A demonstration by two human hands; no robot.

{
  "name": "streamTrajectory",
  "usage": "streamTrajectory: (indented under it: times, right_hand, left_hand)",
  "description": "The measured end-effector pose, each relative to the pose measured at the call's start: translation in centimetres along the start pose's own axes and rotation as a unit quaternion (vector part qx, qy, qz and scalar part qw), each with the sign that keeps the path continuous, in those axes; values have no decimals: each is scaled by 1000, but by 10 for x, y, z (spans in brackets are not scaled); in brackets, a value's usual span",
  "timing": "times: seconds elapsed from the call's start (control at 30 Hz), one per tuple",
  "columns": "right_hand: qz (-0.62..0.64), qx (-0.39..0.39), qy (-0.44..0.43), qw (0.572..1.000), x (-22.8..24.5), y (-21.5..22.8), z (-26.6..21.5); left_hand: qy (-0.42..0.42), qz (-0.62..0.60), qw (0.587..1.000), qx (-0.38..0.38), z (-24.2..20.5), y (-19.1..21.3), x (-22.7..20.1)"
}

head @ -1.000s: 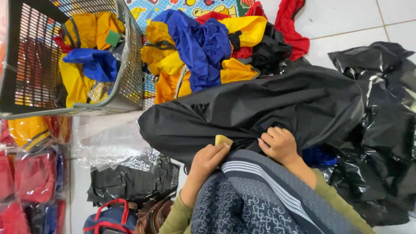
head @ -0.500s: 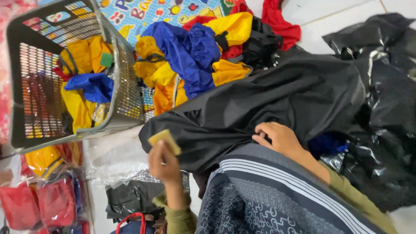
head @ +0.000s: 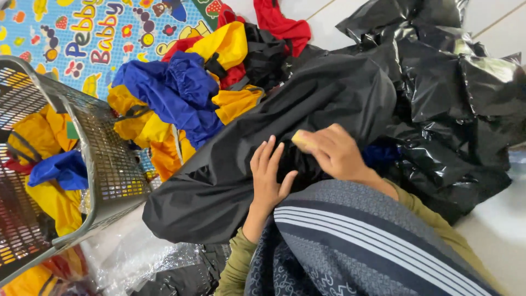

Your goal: Trimming and fitting a black protective cover onto a motorcycle seat base

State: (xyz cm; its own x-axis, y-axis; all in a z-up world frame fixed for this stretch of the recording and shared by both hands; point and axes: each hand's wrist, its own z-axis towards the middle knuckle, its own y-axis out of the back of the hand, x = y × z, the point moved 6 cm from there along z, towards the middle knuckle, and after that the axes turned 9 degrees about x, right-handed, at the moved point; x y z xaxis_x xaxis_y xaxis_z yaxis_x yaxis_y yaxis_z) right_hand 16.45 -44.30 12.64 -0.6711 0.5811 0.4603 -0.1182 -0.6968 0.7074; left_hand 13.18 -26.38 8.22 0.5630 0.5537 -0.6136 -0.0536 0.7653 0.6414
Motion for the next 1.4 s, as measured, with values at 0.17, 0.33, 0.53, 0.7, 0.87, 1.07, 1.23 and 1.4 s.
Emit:
streamTrajectory:
  times: [0.17, 0.33, 0.53, 0.7, 0.87, 1.07, 1.23, 1.4]
  right_hand:
    - [-187, 124, -50, 973, -34, 34, -5]
    - [-454, 79, -216, 861, -146, 98, -50]
    - [-176, -34, -227, 957, -111, 64, -57]
    - [-187, 86, 61, 977, -86, -4, -12]
    - [-317, 13, -178, 931, -208, 39, 20]
    - [-76, 190, -84, 975, -175, -37, 35]
    - [-380, 165, -216, 884, -269, 7, 54]
    - [-17, 156, -161, 974, -211, 19, 79]
  left_hand:
    - [5, 157, 985, 76, -3, -31, -3]
    - [-25, 98, 988, 120, -28, -33, -2]
    - [68, -92, 975, 189, -35, -21, -33]
    - [54, -197, 935, 288, -41, -39, -33]
    - [62, -231, 931, 276, -38, -37, -33]
    - [92, -227, 933, 264, -45, -47, -21]
    - [103, -223, 928, 280, -48, -22, -24]
    - [91, 7, 995, 46, -26, 83, -11]
